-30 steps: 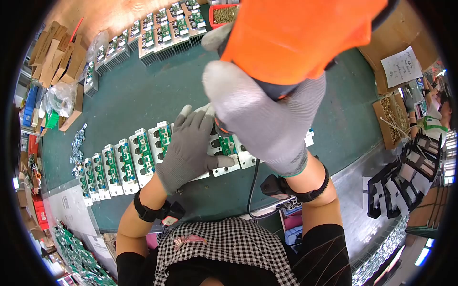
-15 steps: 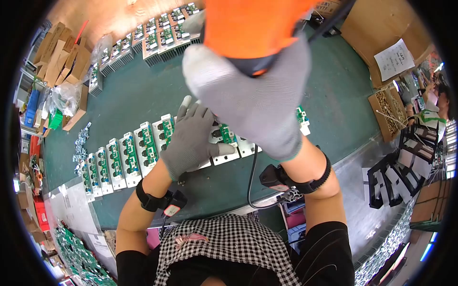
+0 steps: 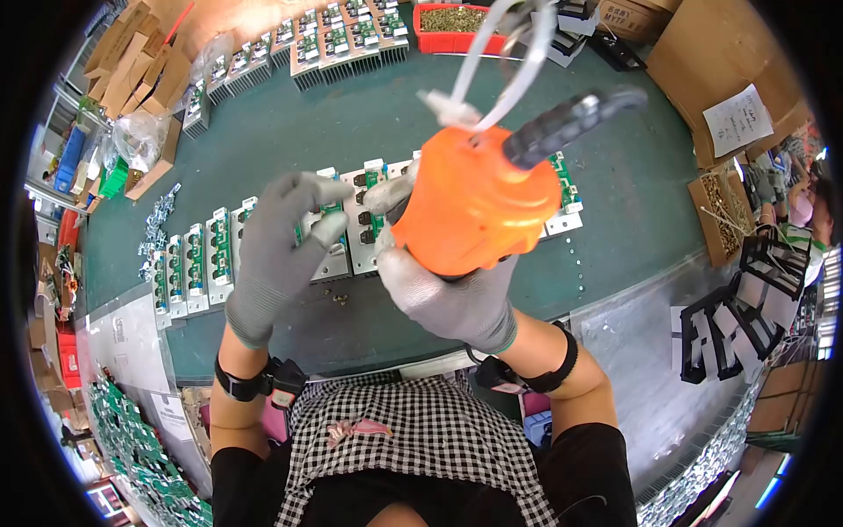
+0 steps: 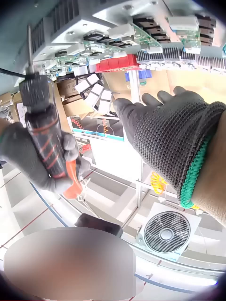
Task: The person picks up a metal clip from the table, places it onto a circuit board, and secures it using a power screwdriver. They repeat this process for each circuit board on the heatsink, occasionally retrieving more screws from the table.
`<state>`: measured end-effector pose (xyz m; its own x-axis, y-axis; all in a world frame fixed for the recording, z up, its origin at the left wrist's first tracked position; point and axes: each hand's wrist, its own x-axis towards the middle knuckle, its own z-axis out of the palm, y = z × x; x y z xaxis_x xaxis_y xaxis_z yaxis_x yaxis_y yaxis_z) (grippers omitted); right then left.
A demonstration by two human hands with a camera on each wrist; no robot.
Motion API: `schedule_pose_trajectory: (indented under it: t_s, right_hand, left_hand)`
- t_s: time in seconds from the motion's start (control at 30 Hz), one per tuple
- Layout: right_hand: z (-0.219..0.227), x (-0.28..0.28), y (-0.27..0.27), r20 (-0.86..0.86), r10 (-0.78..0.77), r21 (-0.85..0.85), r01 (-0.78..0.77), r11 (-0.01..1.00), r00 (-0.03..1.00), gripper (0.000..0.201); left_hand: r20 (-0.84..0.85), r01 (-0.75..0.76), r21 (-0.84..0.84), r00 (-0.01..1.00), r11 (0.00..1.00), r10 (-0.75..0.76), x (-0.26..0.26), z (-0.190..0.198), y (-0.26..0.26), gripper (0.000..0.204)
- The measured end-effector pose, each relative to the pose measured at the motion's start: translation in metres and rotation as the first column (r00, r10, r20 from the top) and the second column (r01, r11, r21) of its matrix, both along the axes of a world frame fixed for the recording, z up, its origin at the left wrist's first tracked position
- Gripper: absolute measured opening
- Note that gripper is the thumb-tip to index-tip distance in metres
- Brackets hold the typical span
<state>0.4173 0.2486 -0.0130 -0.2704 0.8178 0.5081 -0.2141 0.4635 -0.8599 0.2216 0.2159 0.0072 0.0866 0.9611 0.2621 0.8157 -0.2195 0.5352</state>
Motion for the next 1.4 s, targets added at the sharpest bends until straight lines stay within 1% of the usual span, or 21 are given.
schedule_pose_trajectory:
  t_s: [0.03, 0.07, 0.13, 0.17, 0.2, 0.23, 0.3, 0.47, 0.57, 0.6, 0.7, 0.83, 0.93, 1.03, 1.13, 1.23, 1.33, 1.4]
  right_hand:
    - [0.009, 0.006, 0.002, -0.025, 0.019, 0.002, -0.019, 1.0, 1.0, 0.053]
    - [0.017, 0.011, 0.005, -0.05, 0.039, 0.004, -0.039, 0.999, 0.998, 0.054]
    - [0.038, 0.026, 0.008, -0.091, 0.069, 0.003, -0.069, 0.998, 0.993, 0.057]
    - [0.046, 0.029, 0.008, -0.161, 0.091, 0.001, -0.092, 0.996, 0.983, 0.059]
    - [0.054, 0.033, 0.008, -0.229, 0.114, 0.003, -0.116, 0.993, 0.967, 0.061]
    - [0.062, 0.038, 0.008, -0.272, 0.128, 0.014, -0.129, 0.992, 0.954, 0.06]
    - [0.068, 0.045, 0.008, -0.298, 0.116, 0.035, -0.111, 0.993, 0.948, 0.06]
    - [0.073, 0.064, 0.013, -0.304, 0.061, 0.089, -0.036, 0.995, 0.951, 0.058]
    - [0.075, 0.073, 0.018, -0.307, 0.033, 0.105, -0.001, 0.995, 0.951, 0.057]
    - [0.076, 0.075, 0.019, -0.305, 0.021, 0.109, 0.013, 0.994, 0.952, 0.057]
    - [0.076, 0.077, 0.024, -0.301, 0.003, 0.12, 0.035, 0.992, 0.954, 0.056]
    - [0.077, 0.079, 0.029, -0.295, -0.013, 0.131, 0.054, 0.99, 0.955, 0.055]
    - [0.077, 0.08, 0.034, -0.286, -0.025, 0.138, 0.067, 0.988, 0.958, 0.055]
    - [0.078, 0.081, 0.039, -0.273, -0.052, 0.135, 0.092, 0.987, 0.961, 0.054]
    - [0.077, 0.082, 0.043, -0.244, -0.096, 0.128, 0.13, 0.983, 0.965, 0.053]
    - [0.076, 0.083, 0.049, -0.168, -0.2, 0.116, 0.221, 0.968, 0.965, 0.053]
    - [0.075, 0.085, 0.057, 0.026, -0.42, 0.097, 0.416, 0.904, 0.907, 0.052]
    - [0.074, 0.083, 0.069, 0.059, -0.429, 0.12, 0.42, 0.9, 0.902, 0.052]
  left_hand:
    - [-0.01, 0.034, -0.032, 0.999, 0.999, -0.034, 0.002, -0.004, -0.002, 0.027]
    - [-0.054, 0.169, 0.132, 0.985, 0.977, -0.164, 0.002, -0.021, -0.001, 0.021]
    - [-0.189, 0.219, 0.065, 0.961, 0.973, -0.204, 0.019, -0.018, -0.012, 0.02]
    - [-0.254, 0.24, 0.03, 0.94, 0.97, -0.225, 0.03, -0.017, -0.017, 0.019]
    - [-0.266, 0.208, 0.012, 0.944, 0.978, -0.197, 0.038, -0.021, -0.018, 0.018]
    - [-0.259, 0.217, -0.003, 0.943, 0.976, -0.21, 0.042, -0.02, -0.016, 0.018]
    - [-0.244, 0.238, -0.033, 0.94, 0.971, -0.239, 0.049, -0.018, -0.011, 0.019]
    - [-0.183, 0.247, 0.059, 0.955, 0.967, -0.232, 0.064, -0.021, -0.002, 0.016]
    - [-0.152, 0.273, 0.095, 0.954, 0.957, -0.257, 0.065, -0.025, 0.003, 0.015]
    - [-0.119, 0.271, 0.093, 0.958, 0.958, -0.26, 0.066, -0.026, 0.004, 0.015]
    - [-0.122, 0.278, 0.134, 0.957, 0.951, -0.263, 0.068, -0.03, 0.009, 0.015]
    - [-0.077, 0.245, 0.101, 0.968, 0.964, -0.238, 0.072, -0.029, 0.016, 0.017]
    - [-0.122, 0.259, 0.138, 0.962, 0.956, -0.243, 0.076, -0.026, 0.023, 0.02]
    - [-0.244, 0.312, 0.159, 0.932, 0.936, -0.269, 0.078, -0.027, 0.033, 0.022]
    - [-0.35, 0.326, 0.143, 0.9, 0.935, -0.26, 0.087, -0.024, 0.041, 0.02]
    - [-0.276, 0.315, 0.025, 0.914, 0.949, -0.296, 0.089, -0.025, 0.05, 0.044]
    - [-0.174, 0.277, 0.075, 0.95, 0.958, -0.261, 0.085, -0.038, 0.072, 0.087]
    - [-0.264, 0.275, 0.048, 0.931, 0.96, -0.253, 0.086, -0.052, 0.084, 0.108]
